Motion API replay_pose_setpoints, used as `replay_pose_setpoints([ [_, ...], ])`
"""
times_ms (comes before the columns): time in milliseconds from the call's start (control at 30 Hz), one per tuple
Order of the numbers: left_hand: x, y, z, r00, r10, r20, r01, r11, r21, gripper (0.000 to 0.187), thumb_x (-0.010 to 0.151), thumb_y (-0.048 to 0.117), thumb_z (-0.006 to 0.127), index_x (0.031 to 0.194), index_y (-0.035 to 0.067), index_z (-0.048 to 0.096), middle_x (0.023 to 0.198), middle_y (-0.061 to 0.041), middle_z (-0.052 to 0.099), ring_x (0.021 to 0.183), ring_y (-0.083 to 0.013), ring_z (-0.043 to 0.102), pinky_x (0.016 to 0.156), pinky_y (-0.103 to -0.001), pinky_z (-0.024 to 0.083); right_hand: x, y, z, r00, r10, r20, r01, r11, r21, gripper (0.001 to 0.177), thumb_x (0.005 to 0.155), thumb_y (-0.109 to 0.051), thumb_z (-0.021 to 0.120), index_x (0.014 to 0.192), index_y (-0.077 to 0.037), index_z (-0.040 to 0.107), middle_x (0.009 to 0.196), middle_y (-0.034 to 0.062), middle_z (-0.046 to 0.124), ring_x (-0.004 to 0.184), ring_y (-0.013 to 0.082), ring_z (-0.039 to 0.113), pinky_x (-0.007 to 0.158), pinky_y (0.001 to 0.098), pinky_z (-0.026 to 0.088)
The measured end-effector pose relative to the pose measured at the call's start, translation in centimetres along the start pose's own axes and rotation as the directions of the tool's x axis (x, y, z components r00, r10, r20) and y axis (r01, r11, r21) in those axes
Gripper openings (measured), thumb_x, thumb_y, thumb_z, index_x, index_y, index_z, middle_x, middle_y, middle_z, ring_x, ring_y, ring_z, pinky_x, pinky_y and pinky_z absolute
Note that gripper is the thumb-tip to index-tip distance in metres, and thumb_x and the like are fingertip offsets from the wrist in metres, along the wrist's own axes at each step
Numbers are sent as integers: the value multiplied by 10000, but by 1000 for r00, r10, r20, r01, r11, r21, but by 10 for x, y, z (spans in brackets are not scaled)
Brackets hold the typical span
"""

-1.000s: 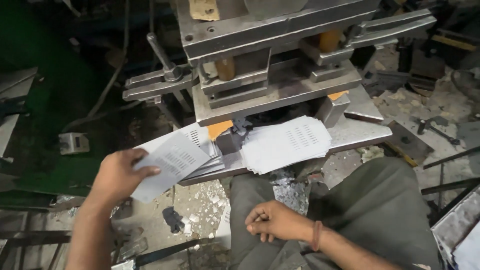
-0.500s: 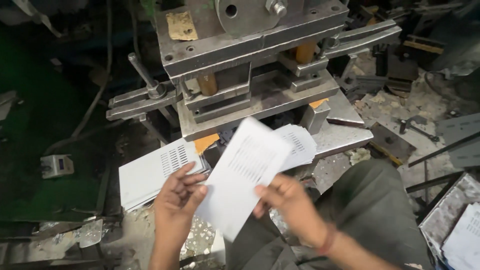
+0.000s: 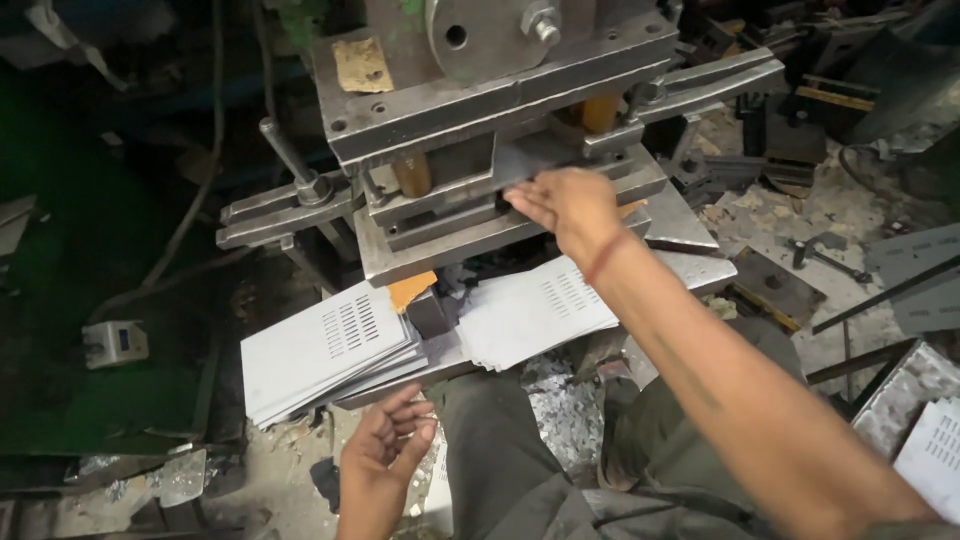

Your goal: Operating a manual stamping machine to process metal plates.

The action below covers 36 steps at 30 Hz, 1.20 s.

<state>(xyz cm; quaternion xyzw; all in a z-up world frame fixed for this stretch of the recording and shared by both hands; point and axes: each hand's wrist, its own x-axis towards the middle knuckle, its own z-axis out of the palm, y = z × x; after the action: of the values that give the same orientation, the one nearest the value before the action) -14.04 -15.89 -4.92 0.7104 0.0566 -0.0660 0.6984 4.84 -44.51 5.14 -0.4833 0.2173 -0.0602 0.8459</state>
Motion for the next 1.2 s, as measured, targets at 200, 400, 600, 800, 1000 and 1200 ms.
replay_pose_setpoints([
  [200, 4, -43, -4, 1000, 1, 21, 2, 991, -130, 539, 827, -133, 695, 1357, -81, 612, 1096, -230, 751, 958, -261, 711, 884, -366, 582, 24, 3, 22, 977, -29, -213, 0, 991, -135, 246, 885, 80, 405, 811, 107, 638, 651, 165, 648, 433, 213, 582, 345, 307, 499],
  [400, 1, -76, -9, 997, -33, 69, 34, 999, -18, 557, 797, -80, 764, 1339, -31, 646, 1078, -204, 789, 988, -247, 760, 905, -365, 620, 27, 9, 14, 986, 5, -167, -19, 996, -82, 273, 855, 74, 403, 785, 103, 665, 712, 172, 686, 492, 238, 626, 455, 309, 557],
  [600, 0, -110, -18, 996, 31, 86, -27, 998, -54, 528, 802, -109, 742, 1317, -47, 649, 1067, -223, 799, 998, -259, 781, 865, -365, 633, 21, 0, 28, 959, 38, -281, -39, 999, 1, 227, 917, 27, 453, 828, 80, 655, 652, 147, 651, 450, 191, 557, 372, 289, 482],
  [800, -4, -101, -5, 994, -14, 109, 24, 996, -87, 568, 782, -51, 770, 1331, -70, 624, 1066, -248, 798, 967, -292, 795, 900, -421, 679, 17, 2, 38, 956, 71, -286, -82, 996, -24, 273, 925, 36, 424, 784, 73, 655, 664, 144, 639, 442, 187, 511, 364, 311, 440],
  [1000, 3, -96, 2, 990, -13, 140, 12, 1000, 8, 548, 793, -100, 754, 1322, -16, 641, 1081, -192, 791, 990, -251, 790, 885, -374, 679, 19, 3, 35, 959, 71, -274, -91, 994, -62, 259, 896, 48, 427, 771, 48, 654, 642, 124, 634, 435, 174, 524, 351, 304, 431],
  [1200, 9, -101, 8, 994, -29, 106, 29, 1000, 0, 543, 791, -126, 755, 1317, -25, 663, 1073, -198, 806, 959, -244, 795, 870, -358, 665, 13, 3, 35, 974, 60, -217, -67, 997, -24, 243, 917, 74, 411, 799, 89, 622, 673, 159, 628, 436, 196, 505, 347, 313, 385],
])
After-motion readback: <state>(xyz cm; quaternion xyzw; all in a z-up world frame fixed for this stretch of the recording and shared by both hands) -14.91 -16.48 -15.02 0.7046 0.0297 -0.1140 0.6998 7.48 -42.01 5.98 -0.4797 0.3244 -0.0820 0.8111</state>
